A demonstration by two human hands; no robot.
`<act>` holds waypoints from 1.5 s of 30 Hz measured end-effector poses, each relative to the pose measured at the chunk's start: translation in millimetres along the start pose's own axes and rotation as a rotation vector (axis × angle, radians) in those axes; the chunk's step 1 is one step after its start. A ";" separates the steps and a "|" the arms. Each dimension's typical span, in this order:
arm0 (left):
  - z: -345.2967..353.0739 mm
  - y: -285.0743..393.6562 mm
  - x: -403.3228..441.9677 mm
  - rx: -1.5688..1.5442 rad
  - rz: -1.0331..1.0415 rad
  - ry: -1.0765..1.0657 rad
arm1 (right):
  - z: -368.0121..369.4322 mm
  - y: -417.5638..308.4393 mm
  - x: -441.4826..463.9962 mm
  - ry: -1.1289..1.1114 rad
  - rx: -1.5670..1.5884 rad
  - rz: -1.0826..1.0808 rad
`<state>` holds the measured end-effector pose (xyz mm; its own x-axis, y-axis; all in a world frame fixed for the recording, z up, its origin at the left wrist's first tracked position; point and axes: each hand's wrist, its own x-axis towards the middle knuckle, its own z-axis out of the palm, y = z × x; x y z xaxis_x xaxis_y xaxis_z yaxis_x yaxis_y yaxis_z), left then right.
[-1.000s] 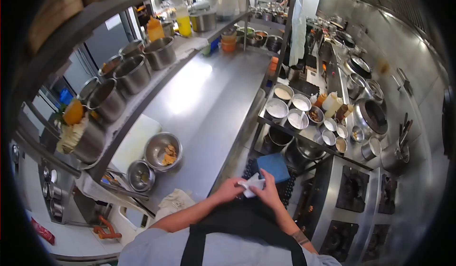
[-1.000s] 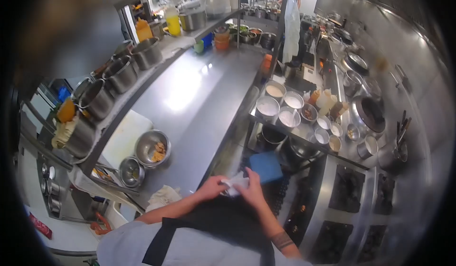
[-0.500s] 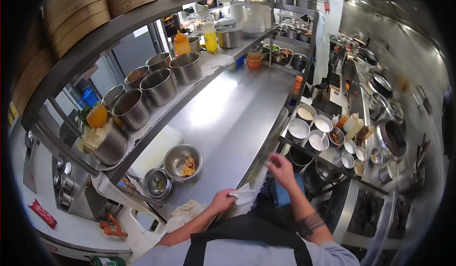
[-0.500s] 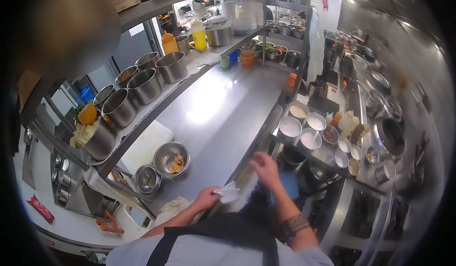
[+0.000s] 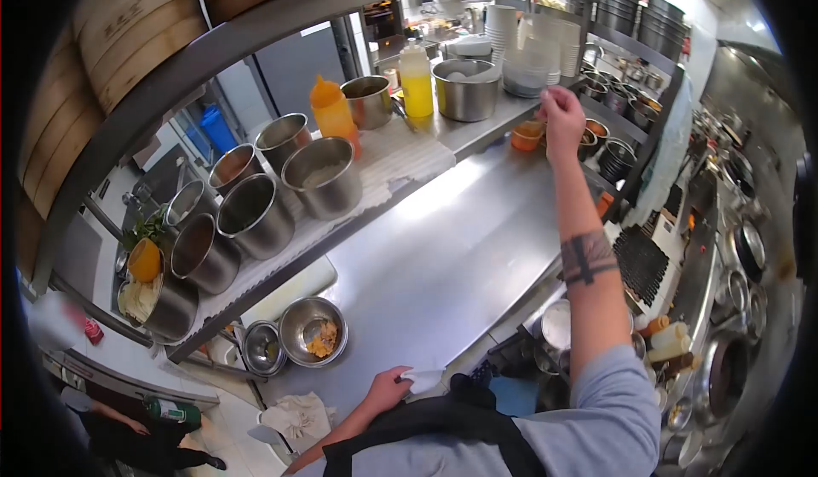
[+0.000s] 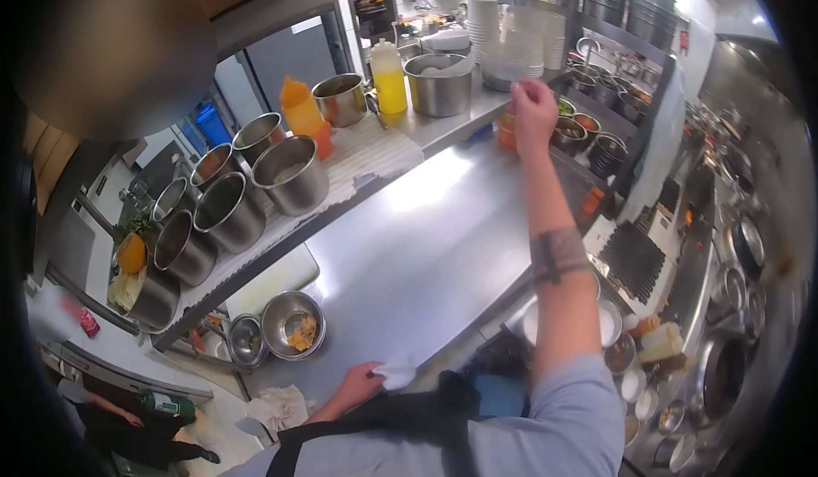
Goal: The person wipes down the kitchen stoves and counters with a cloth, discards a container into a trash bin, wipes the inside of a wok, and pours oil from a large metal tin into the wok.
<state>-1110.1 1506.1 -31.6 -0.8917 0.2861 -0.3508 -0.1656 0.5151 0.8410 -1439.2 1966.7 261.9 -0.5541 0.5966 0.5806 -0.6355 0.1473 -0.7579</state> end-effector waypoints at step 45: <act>-30.9 5.1 46.6 -0.182 0.125 0.125 | -63.4 -42.0 -315.1 -0.181 -0.542 -0.152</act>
<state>-1165.5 1497.2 -31.0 -0.9531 0.2308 -0.1955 -0.1141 0.3244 0.9390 -1203.8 1822.5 91.9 -0.5913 0.3999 0.7003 -0.3765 0.6310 -0.6783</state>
